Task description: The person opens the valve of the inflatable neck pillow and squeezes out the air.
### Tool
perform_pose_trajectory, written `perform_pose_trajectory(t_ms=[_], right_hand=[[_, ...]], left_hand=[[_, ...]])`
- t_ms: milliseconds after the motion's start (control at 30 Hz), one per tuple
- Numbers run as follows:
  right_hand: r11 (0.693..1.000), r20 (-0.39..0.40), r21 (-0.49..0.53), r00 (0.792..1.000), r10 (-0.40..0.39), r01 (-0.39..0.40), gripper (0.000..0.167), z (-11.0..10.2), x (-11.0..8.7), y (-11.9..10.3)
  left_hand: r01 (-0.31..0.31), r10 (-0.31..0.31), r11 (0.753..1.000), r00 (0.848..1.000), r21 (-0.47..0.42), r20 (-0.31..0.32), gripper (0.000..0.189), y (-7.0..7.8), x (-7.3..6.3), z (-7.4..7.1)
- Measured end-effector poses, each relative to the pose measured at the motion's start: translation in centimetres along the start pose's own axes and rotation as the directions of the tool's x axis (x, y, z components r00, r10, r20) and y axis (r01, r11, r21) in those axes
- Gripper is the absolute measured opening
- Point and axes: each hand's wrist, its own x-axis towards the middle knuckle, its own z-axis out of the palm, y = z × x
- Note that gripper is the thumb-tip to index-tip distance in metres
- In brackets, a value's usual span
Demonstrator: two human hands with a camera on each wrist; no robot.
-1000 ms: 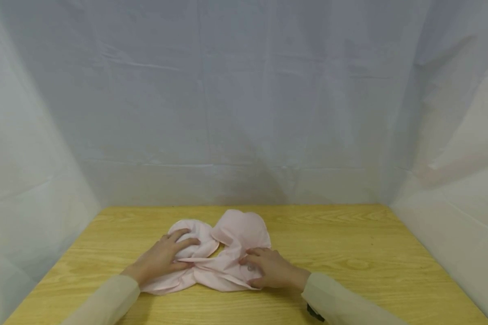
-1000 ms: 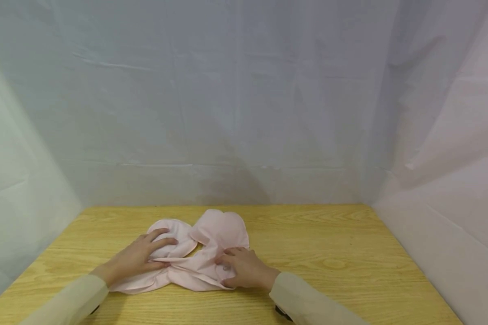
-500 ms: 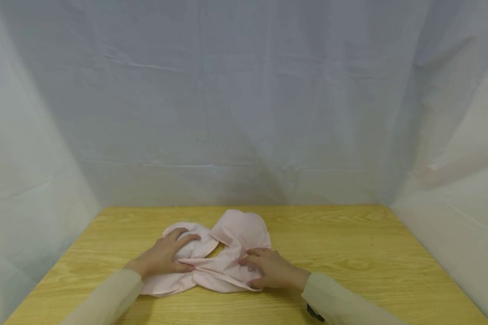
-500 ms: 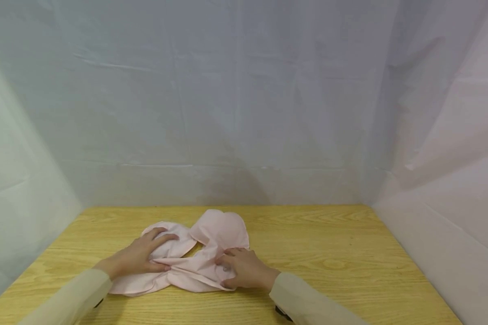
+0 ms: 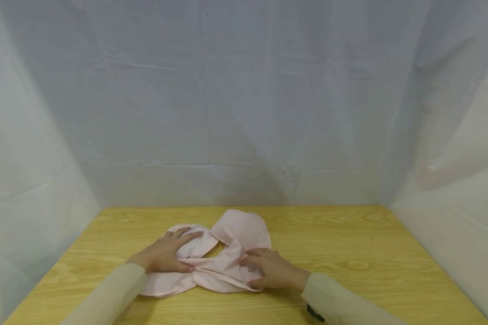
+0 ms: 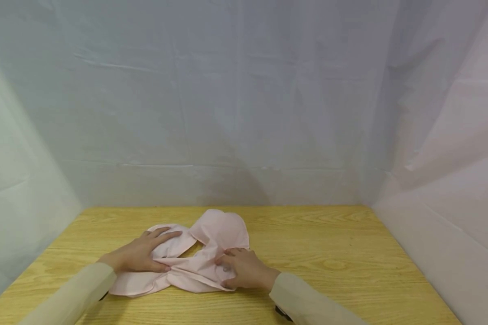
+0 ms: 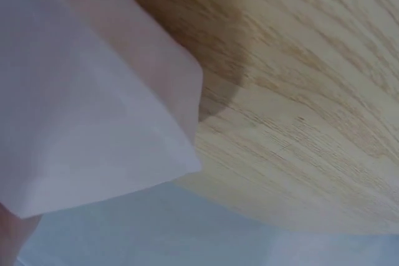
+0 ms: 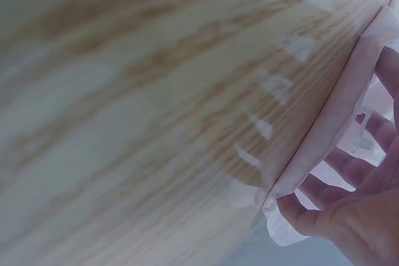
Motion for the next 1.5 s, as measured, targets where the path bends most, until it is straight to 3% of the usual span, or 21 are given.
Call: perform_pose_trajectory(t_ms=[233,567,833,1167,1500], right_hand=[[1.0,0.003,-0.005,1.0,-0.003,0.003,0.049,-0.1,0.0,-0.1],[1.0,0.009,-0.005,1.0,0.008,-0.008,0.049,-0.6,0.0,-0.5],[1.0,0.007,-0.002,1.0,0.003,-0.003,0.048,-0.5,0.0,-0.3],[1.0,0.007,-0.001,1.0,0.003,-0.003,0.049,-0.3,0.0,-0.1],[1.0,0.004,-0.002,1.0,-0.004,0.004,0.048,-0.4,0.0,-0.2]], left_hand=[[0.021,-0.02,0.999,0.999,0.043,-0.025,0.081,-0.1,0.3,0.3],[-0.096,0.096,0.995,0.993,0.005,-0.066,0.075,-0.1,0.7,0.0],[-0.124,0.126,0.992,0.991,0.038,-0.055,0.069,0.4,0.7,-0.4],[-0.129,0.128,0.989,0.992,0.067,0.023,0.067,0.6,0.7,-0.2],[-0.145,0.146,0.987,0.989,0.068,-0.002,0.055,0.9,0.8,0.2]])
